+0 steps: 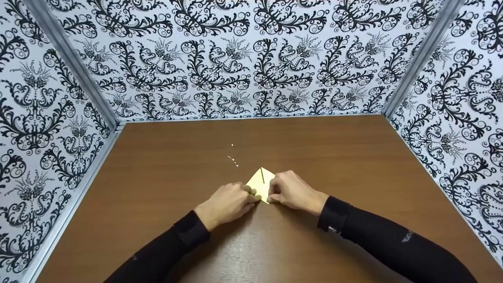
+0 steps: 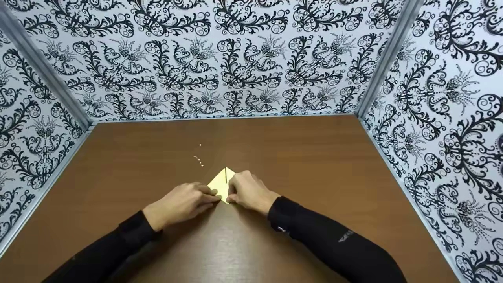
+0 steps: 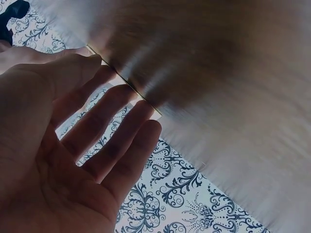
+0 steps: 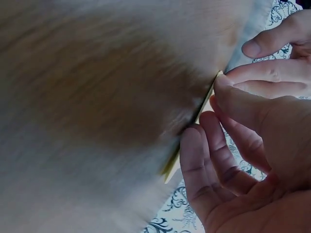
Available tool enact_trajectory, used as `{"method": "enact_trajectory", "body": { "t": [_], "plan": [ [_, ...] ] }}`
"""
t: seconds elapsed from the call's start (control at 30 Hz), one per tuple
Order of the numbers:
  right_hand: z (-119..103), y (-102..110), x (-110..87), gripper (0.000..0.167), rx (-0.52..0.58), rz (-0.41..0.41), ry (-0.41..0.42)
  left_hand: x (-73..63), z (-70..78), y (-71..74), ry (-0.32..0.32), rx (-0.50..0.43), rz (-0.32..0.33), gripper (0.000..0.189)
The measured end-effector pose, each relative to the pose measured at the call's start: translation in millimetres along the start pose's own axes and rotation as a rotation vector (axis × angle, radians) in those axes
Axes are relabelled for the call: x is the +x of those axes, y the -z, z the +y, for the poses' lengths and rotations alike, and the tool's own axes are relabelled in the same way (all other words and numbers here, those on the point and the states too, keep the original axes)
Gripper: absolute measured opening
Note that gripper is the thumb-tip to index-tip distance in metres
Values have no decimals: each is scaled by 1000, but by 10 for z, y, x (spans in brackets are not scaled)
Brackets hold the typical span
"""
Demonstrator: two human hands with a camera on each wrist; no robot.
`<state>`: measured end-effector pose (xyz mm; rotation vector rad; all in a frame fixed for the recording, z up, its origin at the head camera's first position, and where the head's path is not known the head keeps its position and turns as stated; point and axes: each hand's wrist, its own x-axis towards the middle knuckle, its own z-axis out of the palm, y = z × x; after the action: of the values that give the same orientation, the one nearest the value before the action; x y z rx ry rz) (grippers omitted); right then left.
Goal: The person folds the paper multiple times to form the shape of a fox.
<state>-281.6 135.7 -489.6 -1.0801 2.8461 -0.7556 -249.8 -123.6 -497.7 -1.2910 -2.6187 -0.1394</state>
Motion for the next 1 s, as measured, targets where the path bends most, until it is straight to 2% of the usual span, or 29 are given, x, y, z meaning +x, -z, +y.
{"method": "enact_trajectory", "body": {
  "t": [0.17,0.43,0.63,0.8,1.0],
  "plan": [
    [35,-2,39,24,12,2,-55,-8,-8,-4,-20,21,4,7],
    [83,73,111,24,-3,-13,-110,3,-16,-25,-31,12,26,18],
    [250,142,195,25,-13,-2,-176,17,-25,-22,-26,17,8,22],
    [406,193,249,21,-1,28,-264,10,-40,-24,-34,-1,13,26],
    [495,237,293,20,-20,59,-320,1,-71,-16,-42,-16,5,31]
  ]
}}
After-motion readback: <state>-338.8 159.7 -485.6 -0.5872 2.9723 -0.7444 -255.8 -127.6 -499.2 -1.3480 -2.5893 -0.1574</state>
